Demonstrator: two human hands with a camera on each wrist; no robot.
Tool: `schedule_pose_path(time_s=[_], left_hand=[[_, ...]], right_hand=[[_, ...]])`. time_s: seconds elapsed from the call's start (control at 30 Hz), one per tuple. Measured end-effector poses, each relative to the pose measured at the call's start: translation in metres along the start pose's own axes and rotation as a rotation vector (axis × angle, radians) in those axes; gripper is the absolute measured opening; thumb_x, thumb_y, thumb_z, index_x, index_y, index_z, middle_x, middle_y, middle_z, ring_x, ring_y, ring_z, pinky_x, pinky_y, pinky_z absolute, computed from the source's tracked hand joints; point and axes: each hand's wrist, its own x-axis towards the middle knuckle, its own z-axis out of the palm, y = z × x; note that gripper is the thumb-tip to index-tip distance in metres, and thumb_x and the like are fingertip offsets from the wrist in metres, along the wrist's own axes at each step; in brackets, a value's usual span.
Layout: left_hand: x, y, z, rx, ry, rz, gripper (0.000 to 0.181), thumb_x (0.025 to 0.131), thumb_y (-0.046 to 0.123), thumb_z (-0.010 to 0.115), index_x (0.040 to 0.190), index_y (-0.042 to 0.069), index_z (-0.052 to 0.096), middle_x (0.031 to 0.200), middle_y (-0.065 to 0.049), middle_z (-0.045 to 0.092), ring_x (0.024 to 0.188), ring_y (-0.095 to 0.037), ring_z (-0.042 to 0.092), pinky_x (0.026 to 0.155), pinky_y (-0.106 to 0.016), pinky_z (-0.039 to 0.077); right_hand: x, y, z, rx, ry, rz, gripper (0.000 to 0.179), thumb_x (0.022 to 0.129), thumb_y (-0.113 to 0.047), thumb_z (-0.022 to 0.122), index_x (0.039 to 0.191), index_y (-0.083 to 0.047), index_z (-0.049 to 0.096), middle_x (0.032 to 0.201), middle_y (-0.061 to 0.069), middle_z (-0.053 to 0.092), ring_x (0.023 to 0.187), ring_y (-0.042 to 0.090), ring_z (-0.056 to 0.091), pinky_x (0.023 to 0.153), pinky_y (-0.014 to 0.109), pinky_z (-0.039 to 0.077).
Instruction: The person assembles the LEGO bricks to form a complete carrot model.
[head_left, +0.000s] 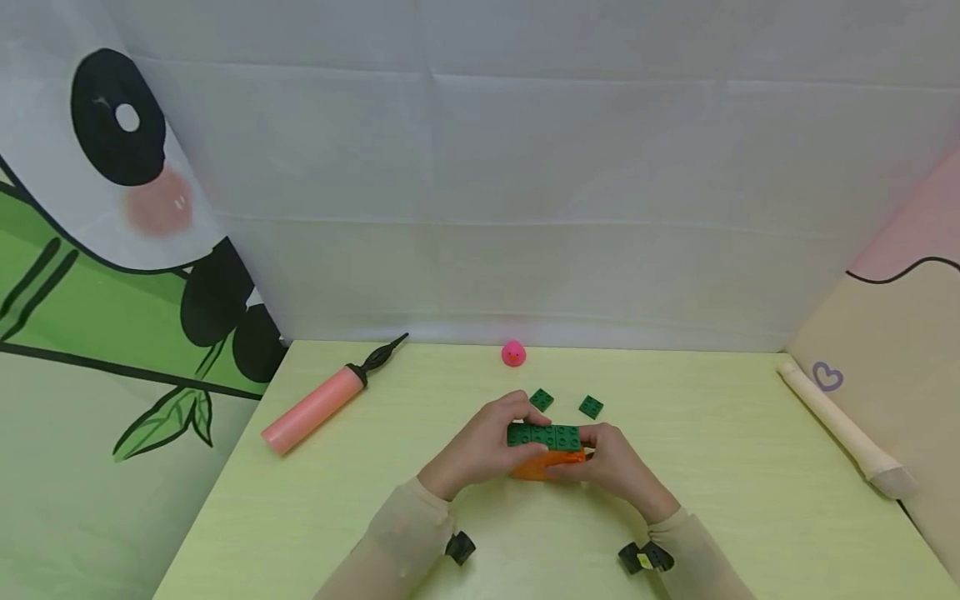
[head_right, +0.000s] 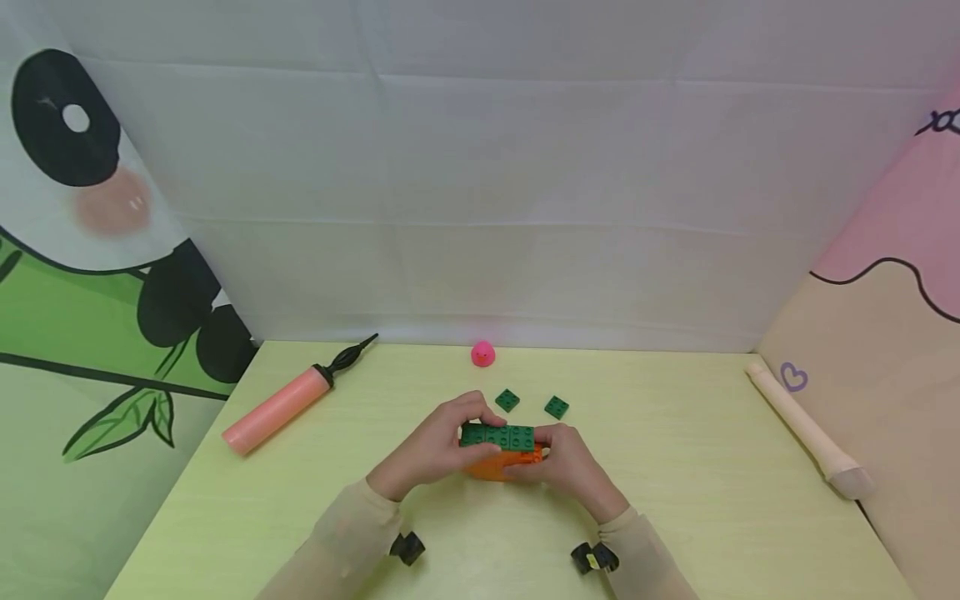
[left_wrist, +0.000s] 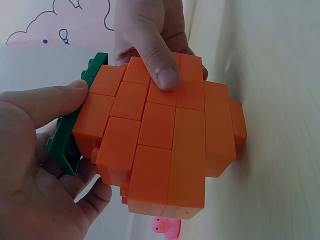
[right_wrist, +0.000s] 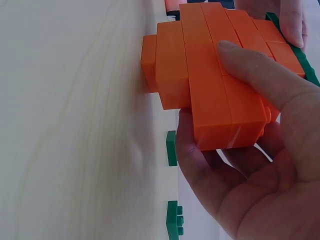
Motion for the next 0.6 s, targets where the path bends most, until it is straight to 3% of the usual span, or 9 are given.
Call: schedule_pose_path(time_s=[0.2,0.4,0.6], left_hand=[[0.0,-0.003,0.002,-0.004,0.008,0.012,0.024,0.095,0.018,0.08,0.118,0.016,0.072,0.103,0.01,0.057,0.095,-0.012,0.056,0.083,-0.027,0.053],[0.001,-0.004,-0.001,0.024,-0.033,0.016,0.03,0.094,0.021,0.08,0.122,0.017,0.069,0.111,0.01,0.059,0.1,-0.009,0.057,0.088,-0.026,0.053],[-0.004,-0.008,-0.013,0.068,-0.085,-0.036,0.047,0.09,0.03,0.084,0.131,0.019,0.065,0.118,0.01,0.061,0.106,-0.011,0.057,0.094,-0.033,0.054]], right_hand=[[0.0,-0.001,-0.001,0.003,-0.001,0.003,0.025,0.081,-0.023,0.092,0.096,-0.008,0.079,0.088,-0.005,0.075,0.078,0.015,0.062,0.066,0.026,0.051],[-0.001,-0.003,-0.002,0.001,-0.002,-0.001,0.024,0.081,-0.023,0.092,0.096,-0.008,0.079,0.089,-0.005,0.075,0.079,0.015,0.061,0.066,0.026,0.051],[0.0,-0.003,-0.001,0.006,-0.02,0.02,0.025,0.081,-0.027,0.092,0.096,-0.012,0.08,0.095,-0.005,0.075,0.087,0.018,0.064,0.073,0.03,0.054]])
